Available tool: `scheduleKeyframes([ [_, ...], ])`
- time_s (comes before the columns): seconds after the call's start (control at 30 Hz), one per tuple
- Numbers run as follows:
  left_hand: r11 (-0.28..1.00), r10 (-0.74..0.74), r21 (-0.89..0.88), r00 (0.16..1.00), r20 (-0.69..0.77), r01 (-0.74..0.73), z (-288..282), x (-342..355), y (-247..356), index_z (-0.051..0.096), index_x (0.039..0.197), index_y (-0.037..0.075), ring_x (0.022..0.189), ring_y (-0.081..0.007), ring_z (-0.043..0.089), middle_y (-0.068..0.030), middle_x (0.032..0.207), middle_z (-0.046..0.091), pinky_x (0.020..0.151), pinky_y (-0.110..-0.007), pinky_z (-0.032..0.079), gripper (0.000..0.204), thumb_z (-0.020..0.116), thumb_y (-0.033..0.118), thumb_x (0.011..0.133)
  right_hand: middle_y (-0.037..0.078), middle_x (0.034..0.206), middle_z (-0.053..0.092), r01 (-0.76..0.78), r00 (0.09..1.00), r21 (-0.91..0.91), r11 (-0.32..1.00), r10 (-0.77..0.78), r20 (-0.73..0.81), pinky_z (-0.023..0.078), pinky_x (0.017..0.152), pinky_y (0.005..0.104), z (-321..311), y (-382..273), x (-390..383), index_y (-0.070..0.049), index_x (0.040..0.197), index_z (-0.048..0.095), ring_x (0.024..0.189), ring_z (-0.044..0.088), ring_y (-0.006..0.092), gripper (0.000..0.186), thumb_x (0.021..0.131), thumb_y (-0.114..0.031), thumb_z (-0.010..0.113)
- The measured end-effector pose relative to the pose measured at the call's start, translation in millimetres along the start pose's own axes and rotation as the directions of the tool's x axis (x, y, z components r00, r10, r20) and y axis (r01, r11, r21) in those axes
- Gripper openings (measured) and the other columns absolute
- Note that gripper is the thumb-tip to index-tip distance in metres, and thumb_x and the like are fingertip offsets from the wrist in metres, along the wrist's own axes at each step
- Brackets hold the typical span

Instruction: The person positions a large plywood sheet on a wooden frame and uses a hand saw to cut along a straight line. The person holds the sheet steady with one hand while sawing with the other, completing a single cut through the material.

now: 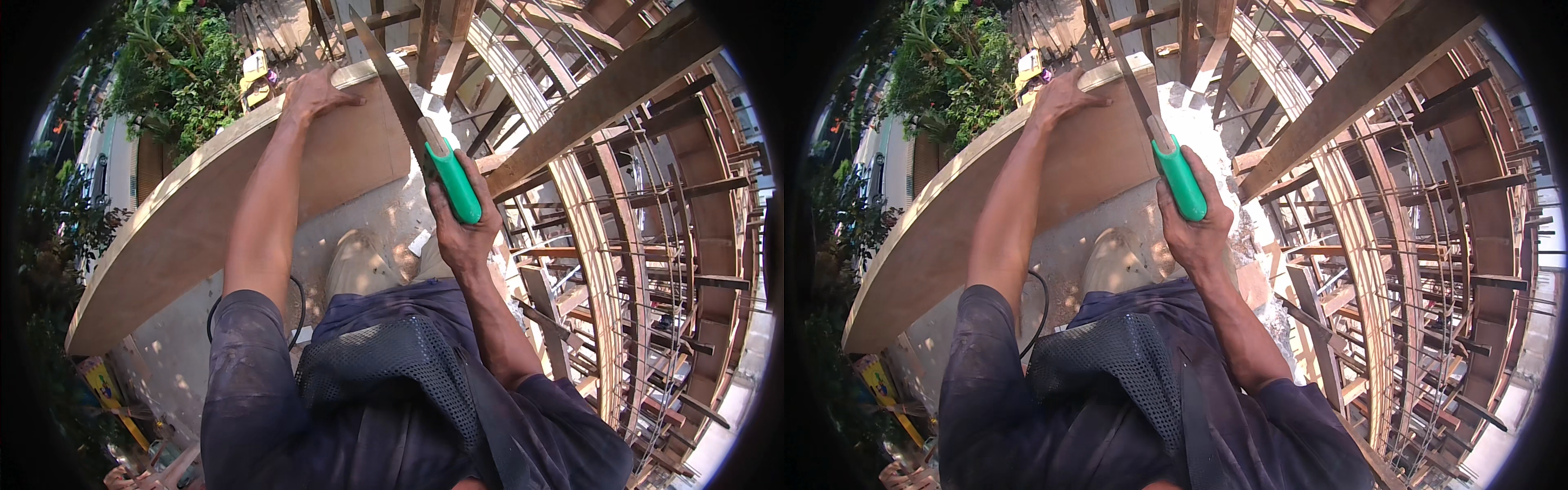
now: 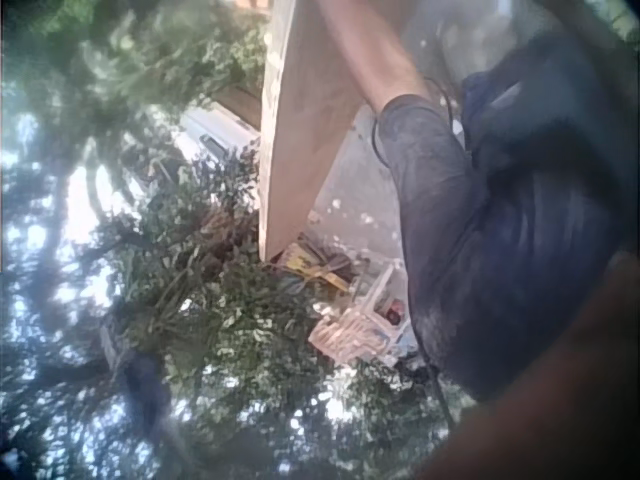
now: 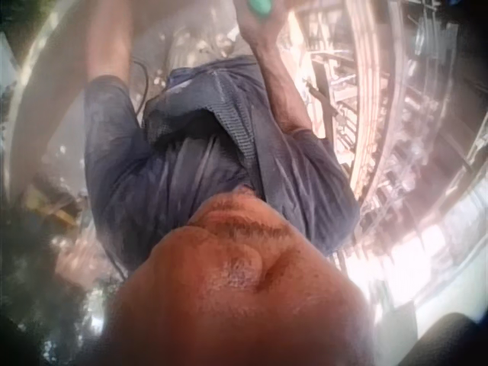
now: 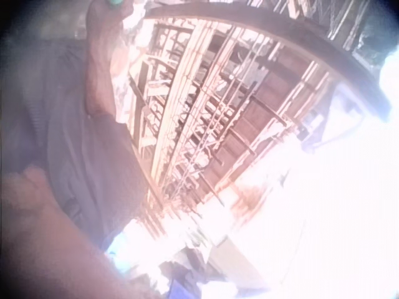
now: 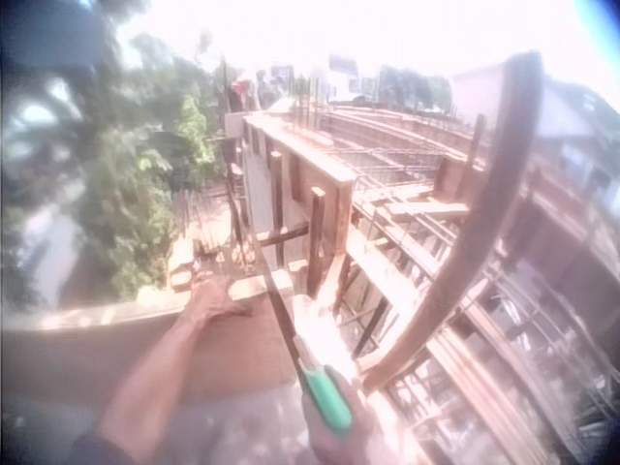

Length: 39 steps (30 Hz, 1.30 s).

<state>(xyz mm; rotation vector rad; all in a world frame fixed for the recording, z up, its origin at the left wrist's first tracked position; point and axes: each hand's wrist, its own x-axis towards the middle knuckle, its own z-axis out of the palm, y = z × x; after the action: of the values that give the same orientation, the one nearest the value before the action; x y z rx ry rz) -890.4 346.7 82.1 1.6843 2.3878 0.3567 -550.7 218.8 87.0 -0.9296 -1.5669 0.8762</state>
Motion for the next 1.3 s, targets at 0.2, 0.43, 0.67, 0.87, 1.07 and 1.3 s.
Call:
scheduleKeyframes([
  [0.2, 1.000, -0.016, -0.022, 1.000, -0.015, 0.016, 5, 7, -21, 0.059, 0.152, 0.011, 0.133, -0.0343, 0.065, -0.0183, 0.142, 0.069, 0.113, -0.047, 0.049, 0.114, 0.087, 0.075, 0.062, 0.019, 0.130, 0.074, 0.016, 0.998, -0.092, 0.996, -0.010, 0.056, 0.060, 0.094, 0.0330, -23, -6, -39, -0.003, 0.150, 0.059, 0.114, 0.074, 0.0202, 0.060, 0.094, -0.003, 0.079],
  [0.43, 0.999, -0.016, 0.037, 1.000, -0.008, 0.017, -18, -36, -14, 0.058, 0.153, 0.011, 0.133, -0.0348, 0.065, -0.0188, 0.142, 0.069, 0.112, -0.049, 0.050, 0.115, 0.087, 0.074, 0.062, 0.016, 0.129, 0.076, 0.033, 0.995, -0.046, 0.998, -0.028, 0.092, 0.060, 0.095, 0.0335, -11, -19, -21, -0.005, 0.150, 0.059, 0.113, 0.075, 0.0198, 0.060, 0.093, -0.005, 0.080],
  [0.67, 0.998, 0.030, 0.055, 1.000, -0.010, -0.029, -7, -43, 1, 0.057, 0.153, 0.009, 0.133, -0.0355, 0.065, -0.0179, 0.142, 0.069, 0.113, -0.049, 0.049, 0.115, 0.087, 0.073, 0.061, 0.017, 0.127, 0.076, 0.036, 0.999, 0.037, 0.999, -0.037, 0.028, 0.060, 0.091, 0.0344, 37, -10, 28, -0.008, 0.148, 0.061, 0.109, 0.076, 0.0190, 0.058, 0.093, -0.011, 0.081],
  [0.87, 0.999, -0.035, 0.018, 0.999, 0.011, 0.034, -6, -17, -20, 0.059, 0.152, 0.011, 0.131, -0.0340, 0.067, -0.0170, 0.140, 0.071, 0.112, -0.049, 0.050, 0.114, 0.088, 0.072, 0.061, 0.019, 0.134, 0.073, 0.020, 0.993, -0.148, 0.989, -0.002, 0.121, 0.060, 0.099, 0.0358, -61, -22, -90, -0.003, 0.152, 0.056, 0.118, 0.074, 0.0245, 0.064, 0.093, -0.002, 0.080],
  [1.07, 0.999, 0.001, 0.032, 1.000, -0.015, 0.000, -8, -22, -5, 0.062, 0.148, 0.011, 0.130, -0.0346, 0.067, -0.0180, 0.137, 0.072, 0.111, -0.050, 0.051, 0.110, 0.089, 0.073, 0.060, 0.014, 0.128, 0.076, -0.104, 0.992, 0.101, 0.989, 0.096, 0.085, 0.057, 0.095, 0.0306, 13, 1, 11, -0.005, 0.148, 0.061, 0.109, 0.074, 0.0165, 0.056, 0.095, -0.008, 0.079],
  [1.3, 1.000, -0.015, -0.011, 0.999, -0.045, 0.014, -1, 3, -12, 0.058, 0.150, 0.008, 0.127, -0.0353, 0.069, -0.0205, 0.134, 0.073, 0.109, -0.048, 0.052, 0.114, 0.092, 0.069, 0.060, 0.018, 0.124, 0.077, 0.014, 1.000, 0.058, 0.998, -0.015, 0.017, 0.058, 0.094, 0.0331, 57, 10, 70, -0.004, 0.145, 0.063, 0.109, 0.074, 0.0174, 0.056, 0.093, -0.009, 0.081],
])
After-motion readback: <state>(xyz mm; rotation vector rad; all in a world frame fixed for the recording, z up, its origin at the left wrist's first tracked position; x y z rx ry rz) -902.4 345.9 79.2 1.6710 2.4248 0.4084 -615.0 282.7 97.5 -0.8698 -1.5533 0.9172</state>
